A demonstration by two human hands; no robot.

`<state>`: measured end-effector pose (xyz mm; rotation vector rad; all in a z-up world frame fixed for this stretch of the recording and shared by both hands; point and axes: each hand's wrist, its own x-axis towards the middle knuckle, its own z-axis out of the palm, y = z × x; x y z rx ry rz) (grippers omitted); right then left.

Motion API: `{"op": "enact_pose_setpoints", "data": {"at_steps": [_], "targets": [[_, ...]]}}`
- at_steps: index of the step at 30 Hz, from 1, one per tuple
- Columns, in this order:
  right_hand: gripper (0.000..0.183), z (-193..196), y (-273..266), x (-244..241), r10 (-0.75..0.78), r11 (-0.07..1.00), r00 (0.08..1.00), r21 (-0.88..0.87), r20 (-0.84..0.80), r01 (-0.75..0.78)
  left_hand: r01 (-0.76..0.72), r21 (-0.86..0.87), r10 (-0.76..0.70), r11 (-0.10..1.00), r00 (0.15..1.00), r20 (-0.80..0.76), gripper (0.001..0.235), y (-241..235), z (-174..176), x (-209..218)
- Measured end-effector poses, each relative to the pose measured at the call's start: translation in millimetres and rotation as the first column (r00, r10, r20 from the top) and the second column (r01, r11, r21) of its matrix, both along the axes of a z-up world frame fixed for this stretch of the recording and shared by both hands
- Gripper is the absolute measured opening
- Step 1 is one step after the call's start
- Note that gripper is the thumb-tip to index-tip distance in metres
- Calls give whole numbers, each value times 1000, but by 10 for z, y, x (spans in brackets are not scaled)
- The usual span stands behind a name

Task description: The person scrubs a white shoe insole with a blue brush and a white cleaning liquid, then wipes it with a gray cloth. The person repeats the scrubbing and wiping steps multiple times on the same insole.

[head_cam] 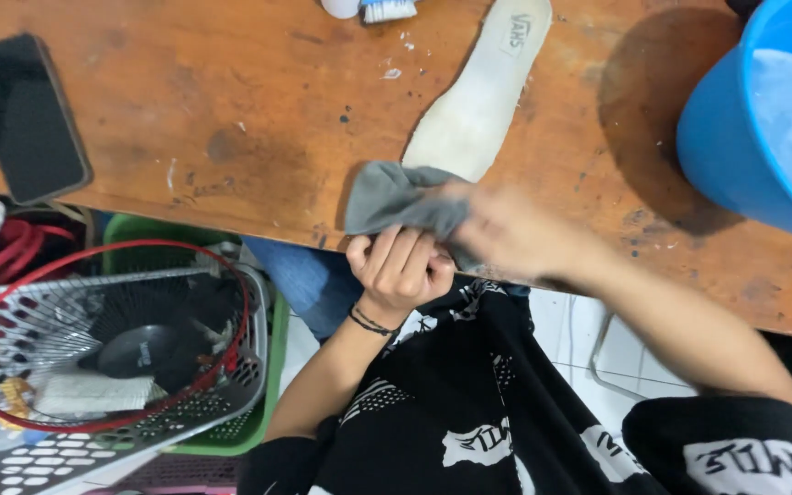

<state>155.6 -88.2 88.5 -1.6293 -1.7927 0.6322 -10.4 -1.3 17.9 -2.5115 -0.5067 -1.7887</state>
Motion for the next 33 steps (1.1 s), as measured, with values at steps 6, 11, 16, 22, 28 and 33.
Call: {"op": "enact_pose_setpoints", "data": {"at_steps": [6, 11, 16, 22, 28, 33], "targets": [[34, 8, 213, -41, -97, 984, 969, 166, 225, 60, 13, 5, -13, 1000, 1000, -20, 45, 6, 24, -35], [45, -62, 152, -298, -8, 984, 1000, 180, 6, 7, 21, 19, -22, 1000, 998, 67, 30, 5, -436, -9], [30, 217, 44, -21, -209, 968, 912, 60, -354, 245, 166, -4, -166, 986, 986, -6, 26, 91, -101, -127], [53, 305, -85, 510, -402, 891, 894, 311, 199, 331, 402, -329, -441, 855, 896, -50, 21, 550, 623, -344], [64, 26, 101, 141, -140, 989, 927, 4, 349, 148, 282, -393, -447, 875, 782, -434, 31, 1157, 813, 171], [64, -47, 75, 178, -77, 997, 931, 30, 357, 71, 311, -471, -560, 825, 561, -609, 39, 1226, 835, 751]]}}
